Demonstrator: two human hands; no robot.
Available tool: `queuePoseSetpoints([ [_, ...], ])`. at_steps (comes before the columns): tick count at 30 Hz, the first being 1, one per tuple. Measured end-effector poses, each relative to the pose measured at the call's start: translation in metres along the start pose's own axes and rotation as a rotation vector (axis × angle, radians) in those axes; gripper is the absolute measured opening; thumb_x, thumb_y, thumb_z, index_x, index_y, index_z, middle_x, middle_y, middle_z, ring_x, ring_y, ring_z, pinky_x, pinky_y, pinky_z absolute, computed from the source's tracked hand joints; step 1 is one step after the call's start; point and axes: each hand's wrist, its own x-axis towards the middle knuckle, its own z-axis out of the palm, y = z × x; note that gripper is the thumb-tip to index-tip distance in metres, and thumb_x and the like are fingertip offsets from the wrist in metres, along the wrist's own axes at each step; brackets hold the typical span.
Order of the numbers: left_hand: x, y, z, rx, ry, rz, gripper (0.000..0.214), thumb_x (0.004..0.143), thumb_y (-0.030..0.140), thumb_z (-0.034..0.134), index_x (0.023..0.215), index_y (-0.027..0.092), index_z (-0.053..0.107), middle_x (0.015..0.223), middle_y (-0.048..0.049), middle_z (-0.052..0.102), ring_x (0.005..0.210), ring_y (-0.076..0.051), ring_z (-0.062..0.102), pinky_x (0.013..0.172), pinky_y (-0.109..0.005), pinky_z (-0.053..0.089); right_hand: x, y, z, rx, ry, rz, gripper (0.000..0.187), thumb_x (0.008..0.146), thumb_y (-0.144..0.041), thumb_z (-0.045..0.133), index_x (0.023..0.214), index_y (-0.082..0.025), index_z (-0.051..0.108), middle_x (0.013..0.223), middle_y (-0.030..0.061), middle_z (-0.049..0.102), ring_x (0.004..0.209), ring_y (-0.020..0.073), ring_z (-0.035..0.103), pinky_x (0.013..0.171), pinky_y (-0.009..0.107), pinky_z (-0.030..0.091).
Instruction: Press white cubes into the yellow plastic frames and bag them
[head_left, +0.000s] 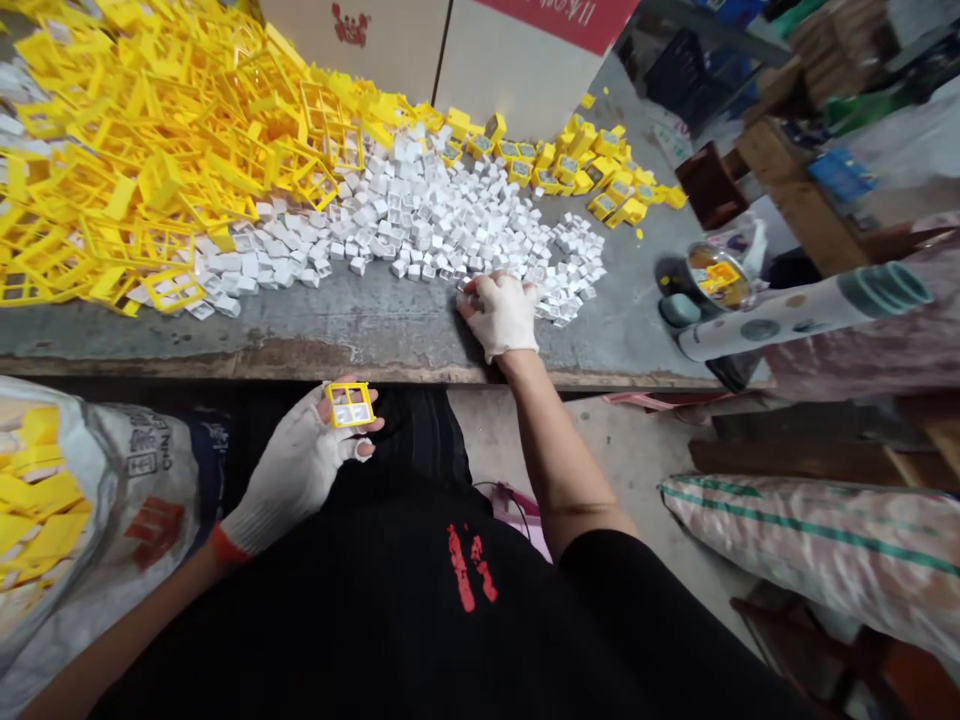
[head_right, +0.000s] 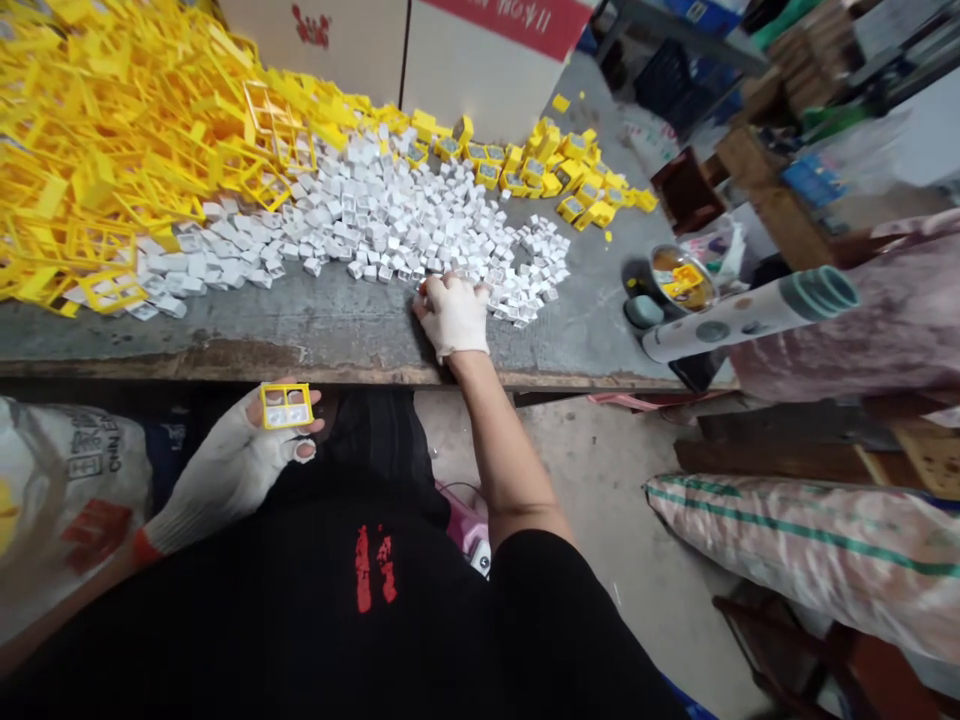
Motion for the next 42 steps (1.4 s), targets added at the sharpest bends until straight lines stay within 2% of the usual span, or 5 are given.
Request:
queuePoseSetpoints([
  [12,0.0,-0.006,0.01,-0.074,-0.13,-0.038,0.045,0.086,0.044,0.091,0.12,0.018,0.076,0.115,-0.0148,0.081,0.082,-0.026,0.076,0.06,-0.031,0.056,-0.093,-0.041,-0.017,0.851,-0.008,-0.169,0.018,0.097,-0.043,0.076,0.11,-0.03,0.078,0.106,0.0026,0.083,0.1,0.0248,0.077,0.096,0.044,0.061],
  [19,-0.007,-0.007,0.016,-0.129,-0.208,-0.091,0.042,0.082,0.041,0.097,0.109,0.018,0.074,0.102,-0.0079,0.077,0.079,-0.024,0.076,0.06,-0.031,0.057,-0.118,-0.075,-0.041,0.658,-0.016,-0.47,0.02,0.106,-0.047,0.071,0.102,-0.032,0.083,0.109,0.0037,0.088,0.101,0.0281,0.081,0.099,0.051,0.058],
  [27,-0.01,-0.007,0.013,-0.109,-0.202,-0.07,0.054,0.072,0.047,0.105,0.111,0.023,0.076,0.104,-0.0066,0.079,0.083,-0.023,0.076,0.062,-0.029,0.06,-0.13,-0.084,-0.03,0.522,-0.08,-0.475,0.025,0.108,-0.049,0.067,0.104,-0.033,0.086,0.133,0.0047,0.084,0.117,0.0295,0.076,0.104,0.051,0.059],
  [35,-0.002,-0.007,0.009,-0.092,-0.13,-0.063,0.053,0.071,0.043,0.104,0.111,0.022,0.076,0.115,-0.0105,0.082,0.088,-0.026,0.079,0.062,-0.03,0.058,-0.07,-0.017,-0.026,0.371,0.042,-0.195,0.03,0.106,-0.034,0.066,0.131,-0.032,0.08,0.136,0.009,0.079,0.123,0.0305,0.074,0.11,0.052,0.058],
  [42,-0.001,-0.006,0.01,-0.065,-0.088,-0.048,0.049,0.077,0.046,0.099,0.11,0.019,0.075,0.114,-0.014,0.081,0.083,-0.027,0.078,0.06,-0.032,0.058,-0.023,-0.012,-0.023,0.185,-0.209,-0.145,0.016,0.094,-0.022,0.075,0.108,-0.027,0.083,0.108,0.0075,0.083,0.107,0.0315,0.075,0.103,0.053,0.055],
])
